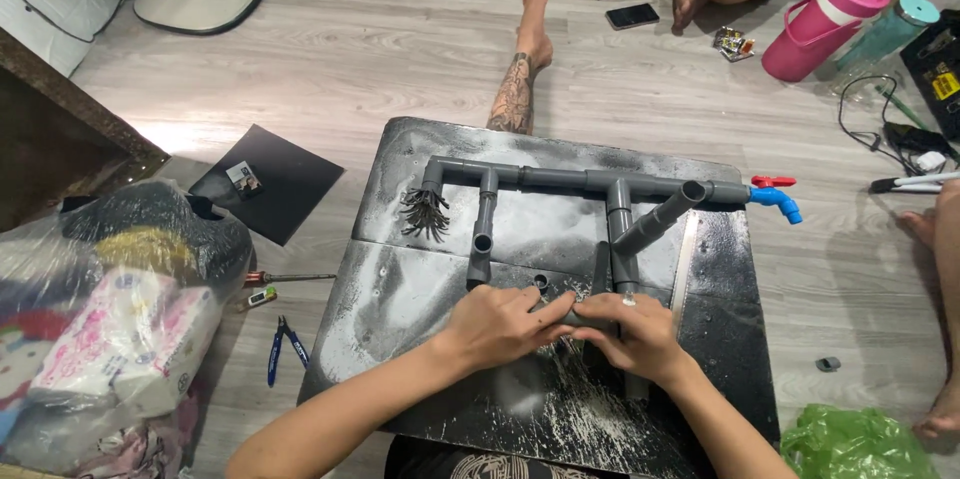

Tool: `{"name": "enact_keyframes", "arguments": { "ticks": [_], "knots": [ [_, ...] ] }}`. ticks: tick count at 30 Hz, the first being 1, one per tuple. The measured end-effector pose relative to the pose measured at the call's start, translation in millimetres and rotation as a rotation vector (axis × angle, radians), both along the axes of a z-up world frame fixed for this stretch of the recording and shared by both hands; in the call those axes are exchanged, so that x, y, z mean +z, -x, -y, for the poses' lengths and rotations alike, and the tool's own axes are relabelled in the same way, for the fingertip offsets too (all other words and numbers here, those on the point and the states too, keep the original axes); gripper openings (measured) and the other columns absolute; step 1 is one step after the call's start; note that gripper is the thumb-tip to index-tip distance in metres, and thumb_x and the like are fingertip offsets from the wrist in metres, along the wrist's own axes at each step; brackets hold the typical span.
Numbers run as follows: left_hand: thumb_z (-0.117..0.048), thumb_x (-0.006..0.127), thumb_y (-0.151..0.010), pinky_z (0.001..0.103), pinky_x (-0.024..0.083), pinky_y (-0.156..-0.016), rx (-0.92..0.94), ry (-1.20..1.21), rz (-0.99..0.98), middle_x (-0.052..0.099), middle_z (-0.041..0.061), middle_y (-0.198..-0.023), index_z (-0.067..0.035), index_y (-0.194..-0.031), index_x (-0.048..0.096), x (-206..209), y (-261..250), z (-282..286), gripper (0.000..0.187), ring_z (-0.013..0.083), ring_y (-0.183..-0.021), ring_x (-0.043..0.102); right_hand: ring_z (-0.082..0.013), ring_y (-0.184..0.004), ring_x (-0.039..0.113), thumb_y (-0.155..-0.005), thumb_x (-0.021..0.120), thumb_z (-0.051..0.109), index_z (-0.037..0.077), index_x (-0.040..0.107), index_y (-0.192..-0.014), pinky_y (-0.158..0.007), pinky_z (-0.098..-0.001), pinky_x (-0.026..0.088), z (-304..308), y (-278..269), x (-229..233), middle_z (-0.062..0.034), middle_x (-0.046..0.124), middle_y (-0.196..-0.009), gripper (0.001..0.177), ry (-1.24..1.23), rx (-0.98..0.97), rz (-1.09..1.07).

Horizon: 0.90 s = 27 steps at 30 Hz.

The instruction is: Assembling a complex structure of PVC pipes and fittings by hand on a flat board.

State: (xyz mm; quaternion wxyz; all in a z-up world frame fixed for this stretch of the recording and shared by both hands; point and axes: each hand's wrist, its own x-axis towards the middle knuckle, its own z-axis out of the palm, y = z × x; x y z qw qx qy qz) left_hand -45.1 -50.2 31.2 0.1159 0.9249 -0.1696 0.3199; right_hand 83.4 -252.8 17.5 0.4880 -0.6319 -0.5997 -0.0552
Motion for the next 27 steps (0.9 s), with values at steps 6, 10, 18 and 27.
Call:
{"name": "enact_keyframes", "arguments": {
  "ticks": [6, 10, 18, 27],
  "knots": [
    [-0.039, 0.046, -0.103, 0.024, 0.05, -0.04, 0.007, -0.112, 0.005, 0.053, -0.001, -0.067, -0.01, -0.123, 0.063, -46, -14, -3, 0.039, 0.0113, -0.046, 0.056, -0.0257, -0.048, 0.072, -0.081, 0.081, 0.01, 0.002, 0.079, -0.091, -0.044, -0.0305, 0.056, -7, 1, 7, -0.0093, 0.079, -0.07, 0.013, -0.15, -0.055, -0.01],
    [-0.041, 0.037, -0.106, 0.024, 0.048, -0.038, 0.036, -0.083, -0.054, 0.056, -0.001, -0.061, -0.014, -0.127, 0.062, -17, -7, -4, 0.042, 0.0116, -0.04, 0.056, -0.0244, -0.041, 0.067, -0.082, 0.08, 0.017, 0.009, 0.081, -0.091, -0.041, -0.0254, 0.052, -7, 9, 21, -0.0026, 0.075, -0.061, 0.012, -0.099, -0.164, -0.066],
    [-0.039, 0.024, -0.1, 0.039, 0.046, -0.062, -0.091, -0.011, 0.071, 0.048, 0.007, -0.093, -0.007, -0.121, 0.049, -52, -28, -8, 0.046, 0.0267, -0.075, 0.055, -0.0143, -0.04, 0.054, -0.073, 0.088, 0.015, 0.017, 0.081, -0.087, -0.048, -0.0178, 0.046, 12, -21, 15, 0.002, 0.06, -0.052, 0.015, -0.072, -0.367, 0.1],
    [-0.015, 0.051, -0.103, 0.033, 0.047, -0.079, -0.104, -0.262, 0.213, 0.054, 0.003, -0.094, -0.014, -0.109, 0.064, -4, -21, -12, 0.014, 0.0195, -0.085, 0.052, -0.0239, -0.071, 0.064, -0.061, 0.087, 0.008, 0.019, 0.075, -0.085, -0.056, -0.0373, 0.057, 1, -25, 22, -0.0005, 0.063, -0.081, 0.03, 0.436, -0.302, 0.493]
  ]
}}
